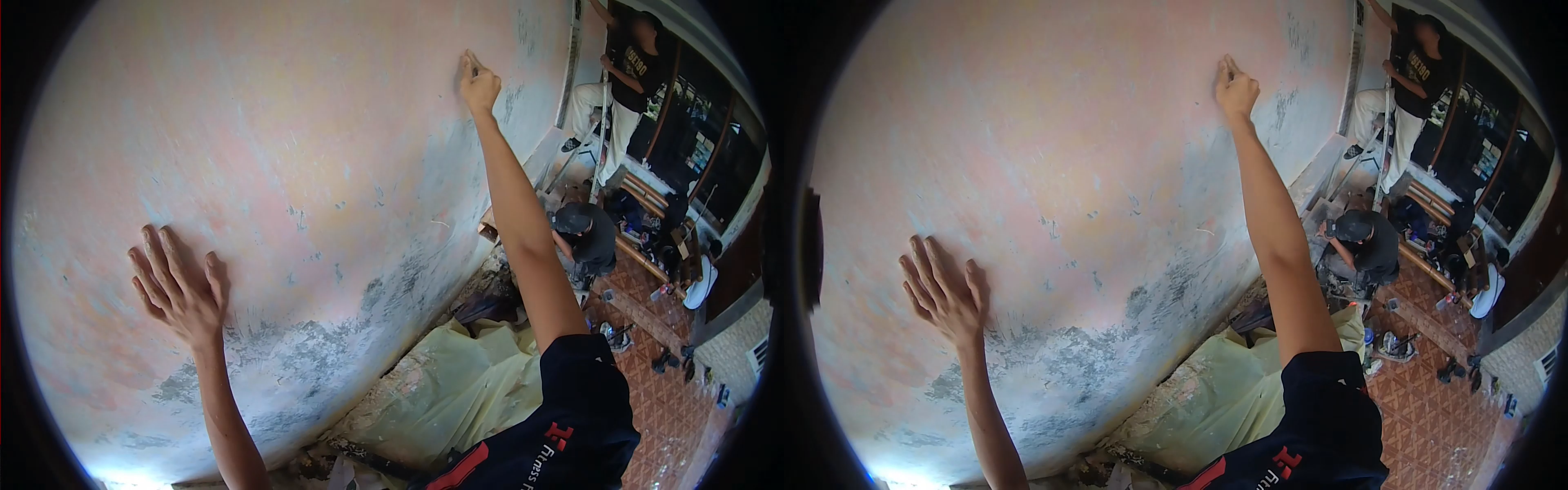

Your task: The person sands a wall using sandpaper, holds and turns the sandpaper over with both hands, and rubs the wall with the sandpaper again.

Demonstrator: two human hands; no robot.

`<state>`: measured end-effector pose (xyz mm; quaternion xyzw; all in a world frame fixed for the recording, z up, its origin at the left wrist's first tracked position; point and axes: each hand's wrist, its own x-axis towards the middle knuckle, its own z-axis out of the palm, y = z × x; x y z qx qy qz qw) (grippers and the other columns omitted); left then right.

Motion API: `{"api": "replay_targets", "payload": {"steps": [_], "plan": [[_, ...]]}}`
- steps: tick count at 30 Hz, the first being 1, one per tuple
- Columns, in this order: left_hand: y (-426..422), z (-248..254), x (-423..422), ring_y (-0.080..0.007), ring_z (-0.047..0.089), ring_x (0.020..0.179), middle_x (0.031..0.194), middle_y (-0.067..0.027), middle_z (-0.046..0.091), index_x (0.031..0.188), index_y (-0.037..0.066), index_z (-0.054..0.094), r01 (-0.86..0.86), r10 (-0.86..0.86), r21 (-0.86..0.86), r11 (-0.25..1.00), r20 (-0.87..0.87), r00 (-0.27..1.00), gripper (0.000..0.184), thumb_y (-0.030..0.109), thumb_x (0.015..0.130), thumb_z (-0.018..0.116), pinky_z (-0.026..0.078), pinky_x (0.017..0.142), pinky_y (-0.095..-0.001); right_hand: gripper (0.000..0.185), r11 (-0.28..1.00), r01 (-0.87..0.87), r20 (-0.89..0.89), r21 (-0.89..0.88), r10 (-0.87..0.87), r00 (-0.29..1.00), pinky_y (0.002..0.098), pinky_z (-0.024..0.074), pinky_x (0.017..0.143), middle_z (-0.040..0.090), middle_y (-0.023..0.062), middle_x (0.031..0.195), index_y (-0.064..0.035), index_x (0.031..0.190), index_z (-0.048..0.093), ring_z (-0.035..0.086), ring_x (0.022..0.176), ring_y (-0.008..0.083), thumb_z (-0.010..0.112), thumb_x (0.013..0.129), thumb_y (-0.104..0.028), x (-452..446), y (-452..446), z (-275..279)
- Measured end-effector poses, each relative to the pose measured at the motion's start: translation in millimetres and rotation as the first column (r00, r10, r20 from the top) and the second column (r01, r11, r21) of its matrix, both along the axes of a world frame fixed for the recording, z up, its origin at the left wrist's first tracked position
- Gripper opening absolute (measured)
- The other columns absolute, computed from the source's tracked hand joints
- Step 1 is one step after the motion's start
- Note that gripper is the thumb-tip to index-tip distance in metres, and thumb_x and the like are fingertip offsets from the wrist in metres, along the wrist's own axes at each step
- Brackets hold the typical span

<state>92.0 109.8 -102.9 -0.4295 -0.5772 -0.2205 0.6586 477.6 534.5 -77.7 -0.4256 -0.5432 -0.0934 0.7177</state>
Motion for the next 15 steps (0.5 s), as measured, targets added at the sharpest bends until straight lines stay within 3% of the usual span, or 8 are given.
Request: {"api": "replay_targets", "payload": {"steps": [3, 6, 10, 13, 15], "plan": [[1.5, -1.4, 1.3, -0.0267, 0.033, 0.145, 0.154, -0.0059, 0.042, 0.147, 0.010, 0.045, 0.014, -0.014, 0.004, 1.000, 0.000, 1.000, 0.058, 0.042, 0.099, 0.048, 0.021, 0.118, -0.0412, 0.036, 0.999, -0.030, 0.039, 0.043, 0.028, 0.999, 0.0405, 0.0559, 0.081, 0.071, 0.0195, 0.098, -0.0116, 0.113, 0.074, 0.070, 0.088, 0.0372, 0.056, 0.096, -0.038, -3.4, -10.3, -12.7], [-2.2, -0.7, 1.5, -0.0283, 0.033, 0.145, 0.154, -0.0071, 0.042, 0.147, 0.009, 0.044, -0.005, 0.005, -0.020, 1.000, 0.011, 1.000, 0.059, 0.042, 0.098, 0.049, 0.021, 0.118, -0.0421, 0.037, 0.995, 0.049, 0.014, 0.088, -0.051, 0.999, 0.0407, 0.0558, 0.081, 0.071, 0.0196, 0.097, -0.0115, 0.112, 0.074, 0.071, 0.088, 0.0373, 0.057, 0.095, -0.039, 4.5, 10.8, -4.4], [-2.4, 0.9, -1.4, -0.0293, 0.034, 0.145, 0.153, -0.0082, 0.042, 0.146, 0.008, 0.045, -0.014, 0.015, -0.015, 1.000, 0.007, 1.000, 0.059, 0.042, 0.098, 0.049, 0.021, 0.118, -0.0423, 0.038, 0.998, 0.014, -0.042, -0.065, -0.017, 0.999, 0.0401, 0.0549, 0.085, 0.071, 0.0194, 0.097, -0.0116, 0.111, 0.075, 0.070, 0.089, 0.0377, 0.058, 0.094, -0.040, 21.0, 24.4, 13.6], [-2.6, -0.7, 0.8, -0.0288, 0.034, 0.145, 0.153, -0.0080, 0.042, 0.146, 0.008, 0.045, -0.019, 0.019, -0.024, 1.000, 0.016, 1.000, 0.059, 0.042, 0.098, 0.048, 0.020, 0.118, -0.0419, 0.039, 0.996, -0.004, 0.041, 0.093, 0.000, 0.999, 0.0405, 0.0550, 0.084, 0.071, 0.0209, 0.094, -0.0121, 0.112, 0.075, 0.070, 0.089, 0.0378, 0.059, 0.094, -0.042, 10.1, 11.2, -11.4], [-2.5, -1.2, 0.8, -0.0284, 0.033, 0.145, 0.154, -0.0079, 0.042, 0.146, 0.009, 0.045, -0.025, 0.025, -0.020, 0.999, 0.022, 0.999, 0.058, 0.042, 0.098, 0.047, 0.019, 0.118, -0.0417, 0.039, 0.998, -0.034, 0.001, 0.046, 0.034, 0.999, 0.0413, 0.0547, 0.083, 0.072, 0.0206, 0.092, -0.0138, 0.113, 0.074, 0.070, 0.087, 0.0380, 0.059, 0.093, -0.044, 6.1, 5.8, -10.2]]}}
